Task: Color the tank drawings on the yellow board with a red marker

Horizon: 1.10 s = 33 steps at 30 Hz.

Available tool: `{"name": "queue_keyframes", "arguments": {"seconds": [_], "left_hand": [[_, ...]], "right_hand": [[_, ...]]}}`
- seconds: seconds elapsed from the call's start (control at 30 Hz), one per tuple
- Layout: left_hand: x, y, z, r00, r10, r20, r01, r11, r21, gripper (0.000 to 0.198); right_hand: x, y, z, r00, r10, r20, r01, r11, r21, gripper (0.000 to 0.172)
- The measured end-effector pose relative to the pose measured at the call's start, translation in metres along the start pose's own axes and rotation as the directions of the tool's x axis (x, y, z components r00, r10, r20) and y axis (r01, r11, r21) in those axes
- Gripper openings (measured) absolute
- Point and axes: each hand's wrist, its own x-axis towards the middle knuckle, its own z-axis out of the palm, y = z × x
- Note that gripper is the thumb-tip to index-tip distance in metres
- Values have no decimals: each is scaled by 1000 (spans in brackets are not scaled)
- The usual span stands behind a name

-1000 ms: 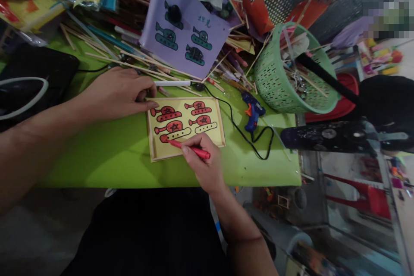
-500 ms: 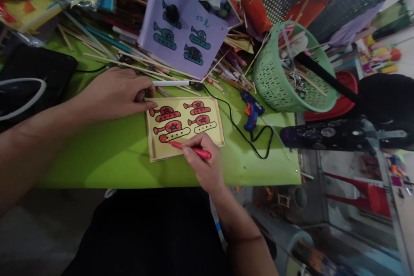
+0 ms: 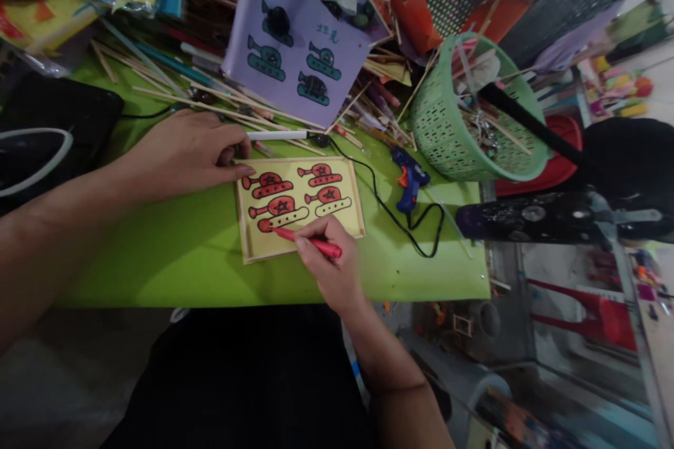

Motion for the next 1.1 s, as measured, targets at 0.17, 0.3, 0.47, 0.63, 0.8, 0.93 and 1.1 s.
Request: {"name": "queue_keyframes", "arguments": {"seconds": [0.17,0.3,0.47,0.63,0.8,0.93,1.1], "left_hand": [[0,4,-2,999,-18,27,17,1000,8,28],[0,6,-3,999,-32,44,30,999,28,30],[0,7,-6,995,-63,83,59,997,50,35],[1,7,-6,992,-75,99,70,996,52,37],[1,3,-2,998,-50,39,50,999,6,32],[0,1,-1,999,-37,20,38,998,-51,26],[0,1,1,1000,-23,-1,23,1000,-6,26]], "right_hand": [[0,-2,1,1000,-13,-23,13,1000,-10,7],[0,0,1,1000,8,-15,-8,999,-33,8],[-1,1,-1,1000,17,3,-17,1000,-16,8],[-1,0,0,1000,12,-2,-12,1000,-16,6],[0,-1,1,1000,7,-21,-7,1000,-10,7],[0,-1,1,999,-2,-35,1,1000,-8,6],[0,1,0,999,6,-47,-7,1000,-29,7]]}}
